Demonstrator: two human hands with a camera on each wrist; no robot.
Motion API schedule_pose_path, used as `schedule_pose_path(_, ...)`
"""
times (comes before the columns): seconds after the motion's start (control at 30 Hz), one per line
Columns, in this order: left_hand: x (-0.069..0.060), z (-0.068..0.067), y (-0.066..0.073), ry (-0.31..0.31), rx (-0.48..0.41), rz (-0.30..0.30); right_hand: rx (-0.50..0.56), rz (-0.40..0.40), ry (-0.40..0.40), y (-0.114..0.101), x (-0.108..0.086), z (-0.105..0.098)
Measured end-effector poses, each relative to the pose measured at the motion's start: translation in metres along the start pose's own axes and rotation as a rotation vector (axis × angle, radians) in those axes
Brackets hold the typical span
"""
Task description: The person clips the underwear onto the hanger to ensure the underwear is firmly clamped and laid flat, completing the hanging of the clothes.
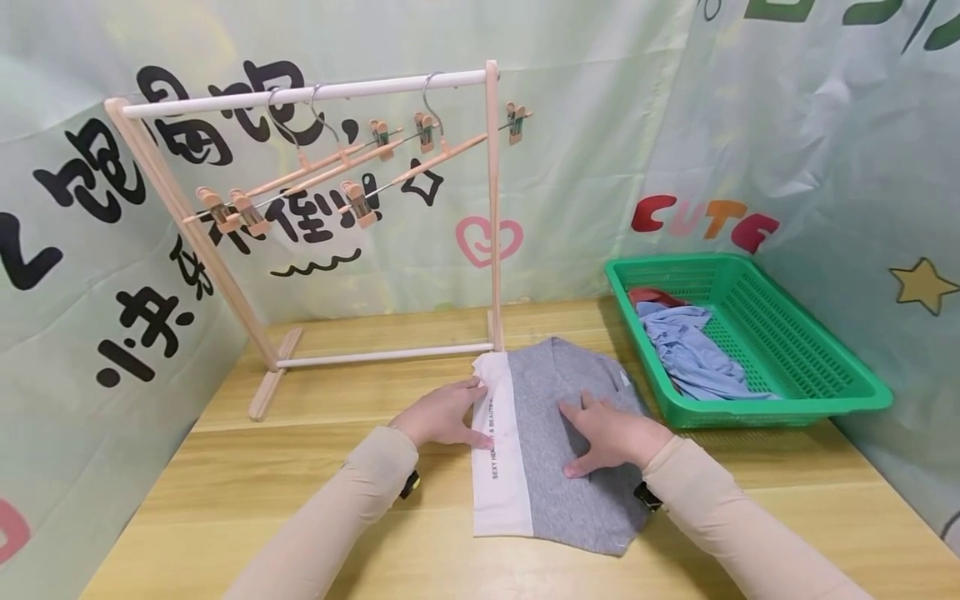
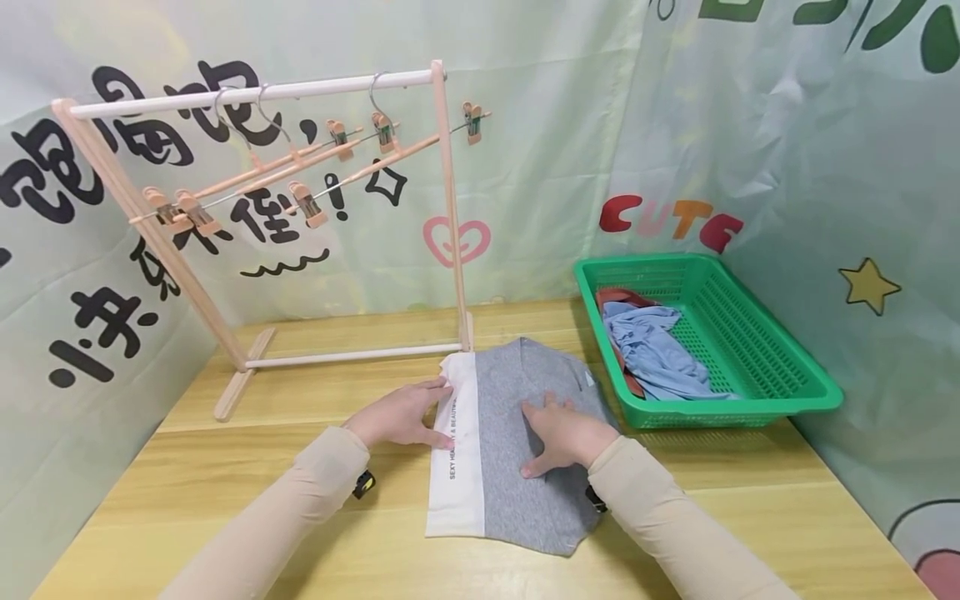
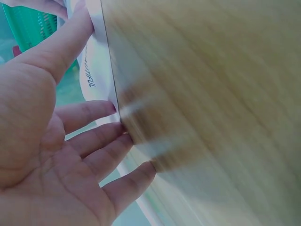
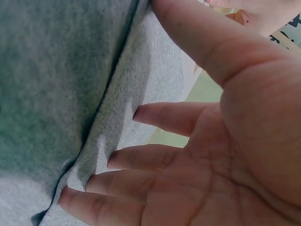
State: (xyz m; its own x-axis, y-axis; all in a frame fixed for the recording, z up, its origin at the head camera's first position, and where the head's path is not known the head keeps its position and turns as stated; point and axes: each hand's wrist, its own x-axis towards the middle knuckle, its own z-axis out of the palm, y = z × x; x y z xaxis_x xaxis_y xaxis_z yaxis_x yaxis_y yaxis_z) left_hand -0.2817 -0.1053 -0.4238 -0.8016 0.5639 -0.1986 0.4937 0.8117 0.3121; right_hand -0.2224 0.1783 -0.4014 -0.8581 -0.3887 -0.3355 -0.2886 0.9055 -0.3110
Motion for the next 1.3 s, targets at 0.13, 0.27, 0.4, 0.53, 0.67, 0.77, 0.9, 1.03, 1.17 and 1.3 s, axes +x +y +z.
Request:
schedule_pose_path(0.13,0.0007,-0.0001,0.0005,0.008,-0.006,0.007,0.001,0.000,-0.002,0.0009,0.0006,-0.0002)
schedule_pose_path(0.27,0.0006,-0.0005,0.0012,0.007,-0.016,0.014,-0.002,-0.006,-0.002,0.0020,0.0011,0.0013)
schedule_pose_path(0.4,0.0001,0.0000,0.0012,0.004,-0.018,0.013,-0.003,-0.008,0.002,0.0019,0.0010,0.0032)
schedule_pose_path(0.53,-0.0020,0.0003,0.0013,0.008,-0.013,0.011,-0.007,-0.010,0.004,0.0001,0.0007,0.0038)
schedule_pose_path(0.67,-0.0043,-0.0004,0.0011,0.019,-0.015,0.012,-0.011,-0.010,-0.001,-0.0017,0.0012,0.0035)
schedule_pose_path(0.77,-0.0038,-0.0011,-0.0002,0.033,-0.016,0.013,-0.013,-0.005,-0.005,-0.0017,0.0018,0.0019)
schedule_pose_path(0.9,-0.0026,-0.0026,-0.0007,0.043,-0.018,0.009,-0.014,-0.003,-0.004,-0.0002,0.0026,0.0004)
schedule_pose_path(1.03,-0.0026,-0.0032,-0.0002,0.043,-0.023,0.003,-0.013,-0.004,-0.002,0.0009,0.0032,0.0005)
schedule_pose_path(1.17,-0.0025,-0.0027,-0.0006,0.044,-0.018,-0.009,-0.015,-0.005,-0.003,0.0009,0.0034,0.0002)
schedule_pose_path(1.3,-0.0035,-0.0040,-0.0021,0.038,-0.011,-0.018,-0.010,-0.004,-0.012,0.0016,0.0035,-0.0012)
